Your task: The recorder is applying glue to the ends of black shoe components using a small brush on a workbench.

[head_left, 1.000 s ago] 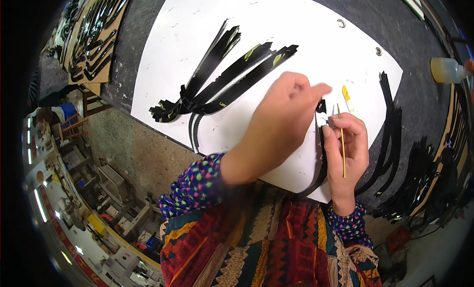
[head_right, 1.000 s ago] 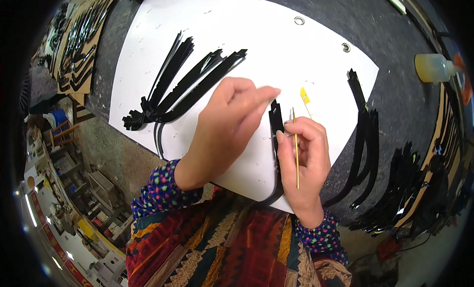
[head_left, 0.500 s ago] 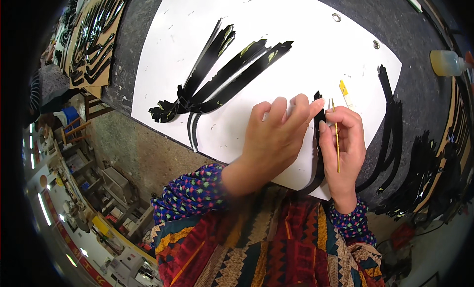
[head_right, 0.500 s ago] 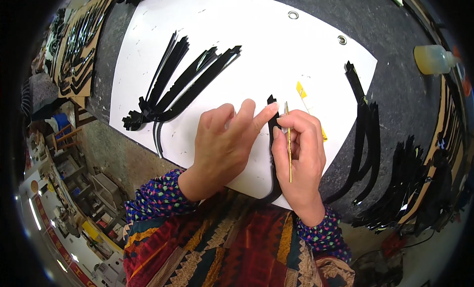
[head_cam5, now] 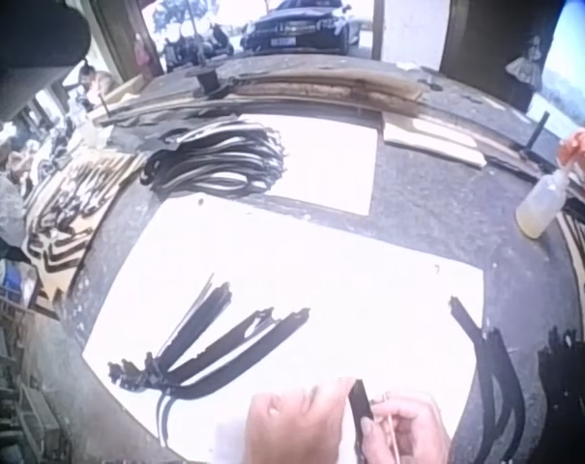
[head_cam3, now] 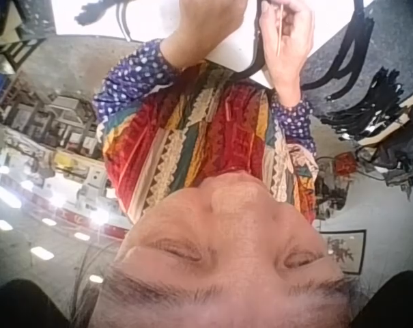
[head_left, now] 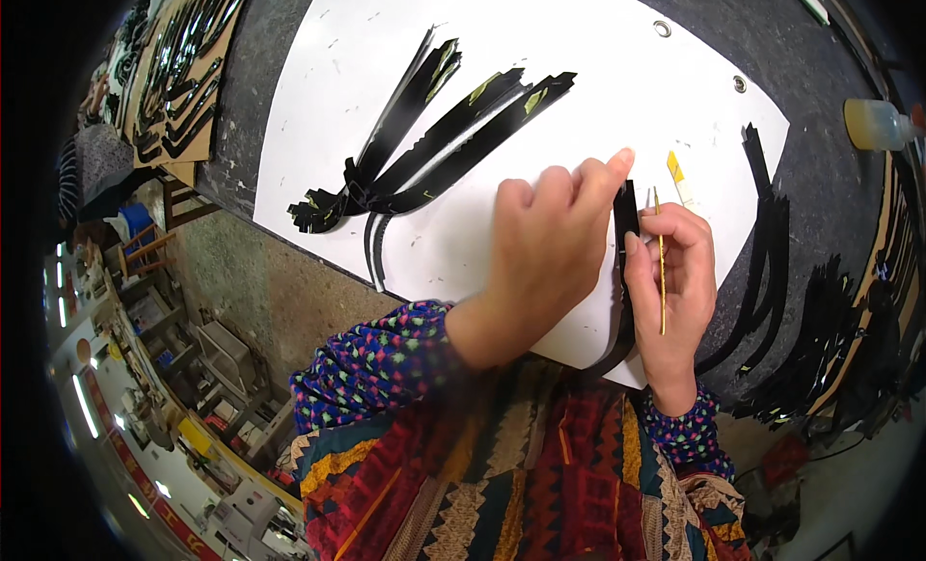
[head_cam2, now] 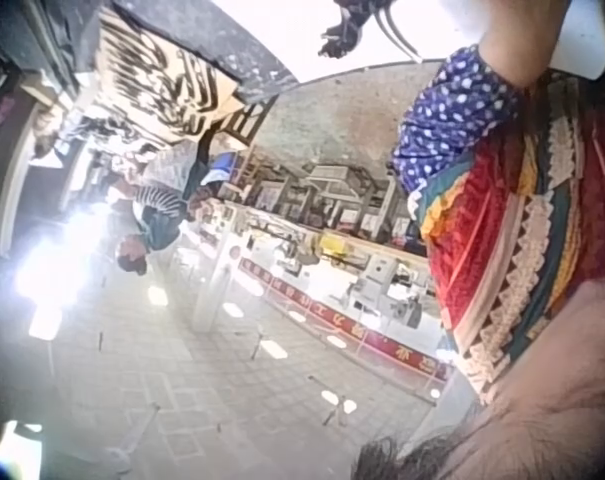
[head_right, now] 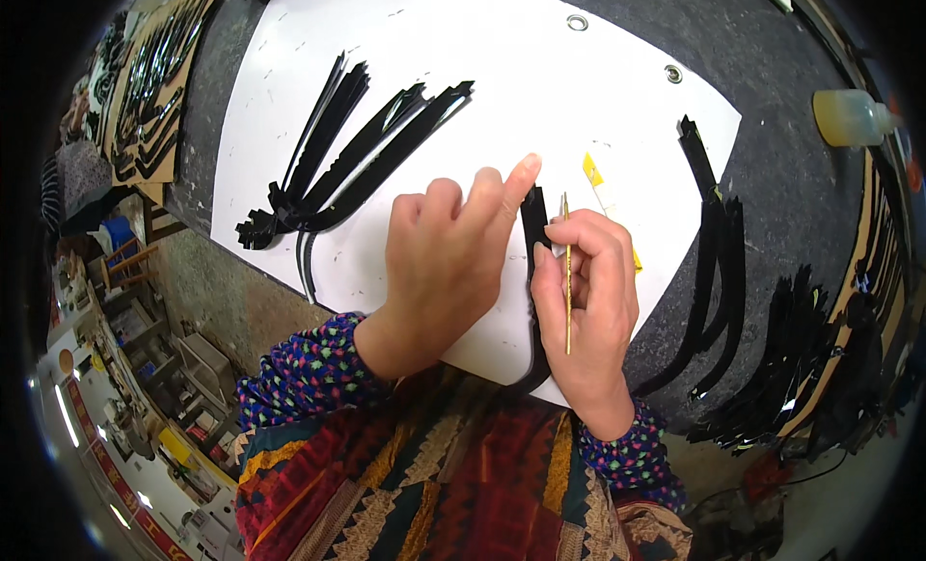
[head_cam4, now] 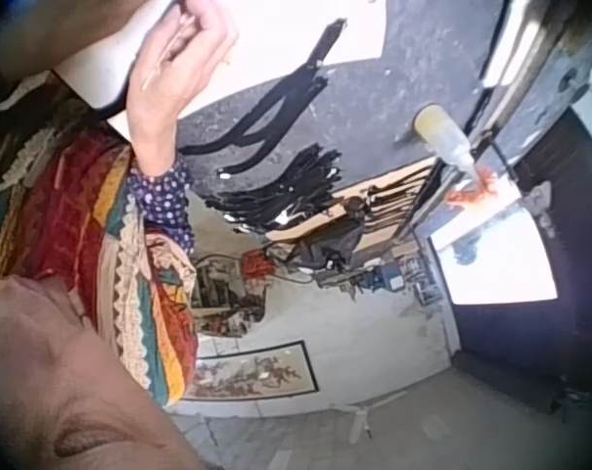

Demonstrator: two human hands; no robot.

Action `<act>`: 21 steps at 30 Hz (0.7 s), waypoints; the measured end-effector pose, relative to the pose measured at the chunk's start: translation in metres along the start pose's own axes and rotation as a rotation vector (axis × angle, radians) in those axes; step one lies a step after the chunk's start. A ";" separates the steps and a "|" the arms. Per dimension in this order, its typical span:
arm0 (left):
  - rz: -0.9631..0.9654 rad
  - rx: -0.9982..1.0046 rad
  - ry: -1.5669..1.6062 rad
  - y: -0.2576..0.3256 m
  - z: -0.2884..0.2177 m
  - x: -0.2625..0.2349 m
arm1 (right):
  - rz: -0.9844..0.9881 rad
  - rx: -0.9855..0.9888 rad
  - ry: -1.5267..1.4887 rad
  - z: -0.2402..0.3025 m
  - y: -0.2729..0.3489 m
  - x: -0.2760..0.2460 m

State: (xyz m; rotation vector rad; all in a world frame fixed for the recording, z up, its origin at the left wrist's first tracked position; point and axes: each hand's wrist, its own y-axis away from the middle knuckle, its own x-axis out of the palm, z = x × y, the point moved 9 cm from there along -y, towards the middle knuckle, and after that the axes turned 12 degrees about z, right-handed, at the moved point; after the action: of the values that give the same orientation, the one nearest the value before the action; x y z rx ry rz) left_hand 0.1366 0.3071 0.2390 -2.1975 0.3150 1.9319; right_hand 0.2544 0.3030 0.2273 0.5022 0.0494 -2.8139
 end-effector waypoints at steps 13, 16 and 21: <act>0.009 0.250 0.426 0.033 -0.005 -0.008 | 0.058 0.102 -0.121 -0.004 0.003 -0.008; 0.015 0.226 0.228 0.037 -0.014 0.003 | 0.054 0.097 -0.115 -0.004 0.003 -0.009; -0.043 0.124 -0.006 0.038 -0.019 0.007 | 0.060 0.101 -0.079 -0.004 0.004 -0.007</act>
State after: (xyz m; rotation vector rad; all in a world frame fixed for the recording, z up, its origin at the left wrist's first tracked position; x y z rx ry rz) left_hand 0.1444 0.2653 0.2337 -2.1023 0.3728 1.8447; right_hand 0.2632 0.3015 0.2259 0.4077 -0.1219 -2.7842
